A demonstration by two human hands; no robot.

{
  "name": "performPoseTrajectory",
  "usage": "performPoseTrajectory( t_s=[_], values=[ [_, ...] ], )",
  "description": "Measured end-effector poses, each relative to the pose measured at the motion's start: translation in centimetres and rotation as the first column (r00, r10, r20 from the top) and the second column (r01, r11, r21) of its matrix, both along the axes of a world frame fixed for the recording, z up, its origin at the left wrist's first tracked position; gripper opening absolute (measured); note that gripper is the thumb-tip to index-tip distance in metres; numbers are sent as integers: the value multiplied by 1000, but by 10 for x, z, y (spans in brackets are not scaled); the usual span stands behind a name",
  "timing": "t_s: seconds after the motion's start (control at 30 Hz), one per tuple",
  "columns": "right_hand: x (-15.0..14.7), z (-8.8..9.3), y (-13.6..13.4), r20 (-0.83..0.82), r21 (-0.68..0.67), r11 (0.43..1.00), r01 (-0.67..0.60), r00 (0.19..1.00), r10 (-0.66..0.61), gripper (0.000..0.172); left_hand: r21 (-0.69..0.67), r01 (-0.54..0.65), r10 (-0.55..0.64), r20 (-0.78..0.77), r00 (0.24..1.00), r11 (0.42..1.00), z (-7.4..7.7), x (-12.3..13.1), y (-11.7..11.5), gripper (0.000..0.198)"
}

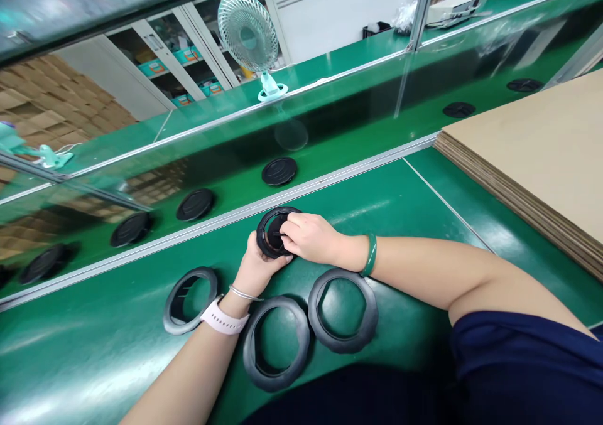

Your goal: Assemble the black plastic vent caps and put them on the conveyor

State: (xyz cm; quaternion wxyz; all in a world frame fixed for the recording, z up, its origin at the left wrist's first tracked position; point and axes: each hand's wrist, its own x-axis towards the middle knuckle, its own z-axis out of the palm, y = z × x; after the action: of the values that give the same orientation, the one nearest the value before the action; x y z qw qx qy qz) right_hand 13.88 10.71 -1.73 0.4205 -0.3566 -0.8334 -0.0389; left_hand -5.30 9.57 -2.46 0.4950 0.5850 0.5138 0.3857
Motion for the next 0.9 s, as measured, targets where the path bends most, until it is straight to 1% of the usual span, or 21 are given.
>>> performPoseTrajectory(
  t_s=[0.3,0.4,0.6,0.7,0.77,0.9],
  values=[
    [4,0,3,22,-22,998,-65,998,65,12,57,-40,41,-6,999,998,-2,1,-2,72],
    [4,0,4,28,-27,997,-69,997,70,11,61,-50,50,-7,999,997,-1,2,-4,73],
    [4,1,5,23,15,996,-87,996,87,11,51,-48,48,-6,999,998,3,5,-6,72],
    [5,1,3,51,-1,997,-82,995,82,12,45,-40,40,-4,999,998,6,7,-6,71],
    [4,1,1,83,-31,998,-59,995,61,17,43,-39,39,-4,999,998,7,8,-6,70],
    [0,1,-2,203,-104,995,-1,979,22,35,43,-39,39,3,999,998,8,8,-6,68]
  ],
)
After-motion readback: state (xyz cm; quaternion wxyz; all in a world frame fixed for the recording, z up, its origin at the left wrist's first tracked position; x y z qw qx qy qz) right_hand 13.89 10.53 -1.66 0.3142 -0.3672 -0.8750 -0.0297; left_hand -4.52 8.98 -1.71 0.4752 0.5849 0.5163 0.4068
